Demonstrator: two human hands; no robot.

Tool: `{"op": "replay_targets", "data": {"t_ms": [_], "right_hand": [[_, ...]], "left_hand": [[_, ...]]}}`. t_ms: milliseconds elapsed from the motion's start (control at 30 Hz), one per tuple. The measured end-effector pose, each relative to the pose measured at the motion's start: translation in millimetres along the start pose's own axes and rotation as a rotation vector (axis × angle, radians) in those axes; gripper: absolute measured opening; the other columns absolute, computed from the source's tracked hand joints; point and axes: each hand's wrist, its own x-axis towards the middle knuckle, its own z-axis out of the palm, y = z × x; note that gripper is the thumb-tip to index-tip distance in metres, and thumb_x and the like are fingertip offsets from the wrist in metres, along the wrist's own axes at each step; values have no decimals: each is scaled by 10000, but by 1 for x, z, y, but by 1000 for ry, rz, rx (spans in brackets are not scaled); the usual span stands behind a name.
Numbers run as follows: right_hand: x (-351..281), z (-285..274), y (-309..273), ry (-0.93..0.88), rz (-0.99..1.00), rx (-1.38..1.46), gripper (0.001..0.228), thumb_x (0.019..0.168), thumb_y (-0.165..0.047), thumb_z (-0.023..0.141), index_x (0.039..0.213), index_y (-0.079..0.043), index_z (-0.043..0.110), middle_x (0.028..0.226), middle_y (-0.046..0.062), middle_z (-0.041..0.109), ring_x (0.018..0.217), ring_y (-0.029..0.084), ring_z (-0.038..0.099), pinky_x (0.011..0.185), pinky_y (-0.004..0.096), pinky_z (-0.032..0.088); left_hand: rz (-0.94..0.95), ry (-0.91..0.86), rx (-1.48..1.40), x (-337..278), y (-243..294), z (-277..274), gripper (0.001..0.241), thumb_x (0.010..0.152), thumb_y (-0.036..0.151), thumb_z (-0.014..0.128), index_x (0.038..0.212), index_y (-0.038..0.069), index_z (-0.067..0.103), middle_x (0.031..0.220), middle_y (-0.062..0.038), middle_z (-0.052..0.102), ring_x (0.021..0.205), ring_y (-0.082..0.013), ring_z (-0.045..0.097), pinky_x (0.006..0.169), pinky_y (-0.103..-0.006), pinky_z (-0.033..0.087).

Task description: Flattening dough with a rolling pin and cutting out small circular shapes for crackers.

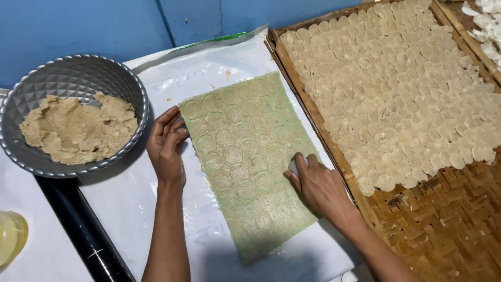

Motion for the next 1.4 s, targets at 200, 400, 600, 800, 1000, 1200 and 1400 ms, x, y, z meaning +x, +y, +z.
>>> {"op": "replay_targets", "data": {"t_ms": [200, 400, 600, 800, 1000, 1200, 1400], "right_hand": [[-7, -12, -7, -17, 21, 36, 445, 1078, -418, 286, 1303, -82, 470, 928, 183, 629, 778, 439, 749, 659, 536, 589], [-12, -4, 18, -3, 49, 229, 432, 1034, -389, 417, 1327, -78, 480, 1036, 239, 657, 879, 514, 725, 730, 601, 560], [-34, -1, 34, 96, 206, 302, 481, 1012, -361, 486, 1379, -52, 463, 1070, 263, 638, 888, 540, 718, 705, 631, 584], [-28, 5, 35, 87, 203, 243, 502, 1024, -368, 475, 1398, -35, 451, 1075, 256, 632, 922, 540, 712, 722, 645, 579], [-12, 19, 37, 85, 141, 103, 495, 1045, -464, 362, 1330, -70, 456, 1025, 215, 626, 865, 518, 726, 727, 632, 575], [-9, 9, 25, 44, 164, -47, 503, 1086, -468, 279, 1281, -42, 459, 967, 193, 639, 813, 486, 749, 737, 597, 582], [-7, 3, 28, -28, 134, -80, 538, 1071, -497, 253, 1329, -53, 418, 1009, 213, 642, 871, 513, 739, 766, 609, 564]], "left_hand": [[-11, -2, -25, -4, -2, 0, 555, 811, 78, 573, 1360, 7, 588, 1264, -127, 654, 1107, -160, 651, 896, -294, 577], [-10, -2, -43, -2, -6, -4, 555, 806, 79, 577, 1356, 6, 589, 1272, -142, 652, 1104, -175, 653, 888, -314, 578], [-8, 9, -56, -3, -6, -4, 550, 815, 70, 571, 1362, 9, 593, 1273, -142, 647, 1100, -172, 633, 893, -323, 563], [-6, 1, -57, -4, -5, -2, 549, 818, 70, 564, 1363, 13, 591, 1274, -140, 645, 1101, -169, 630, 899, -324, 563], [-2, 9, -53, -3, -2, -1, 549, 817, 72, 574, 1361, -2, 592, 1258, -144, 649, 1103, -180, 639, 890, -322, 562], [1, 10, -41, -5, 2, 1, 540, 821, 81, 581, 1356, 8, 600, 1253, -133, 657, 1119, -170, 647, 899, -313, 565], [-5, -11, -49, -5, 4, 0, 539, 826, 85, 589, 1360, 8, 596, 1279, -139, 657, 1135, -173, 658, 898, -291, 568]]}}
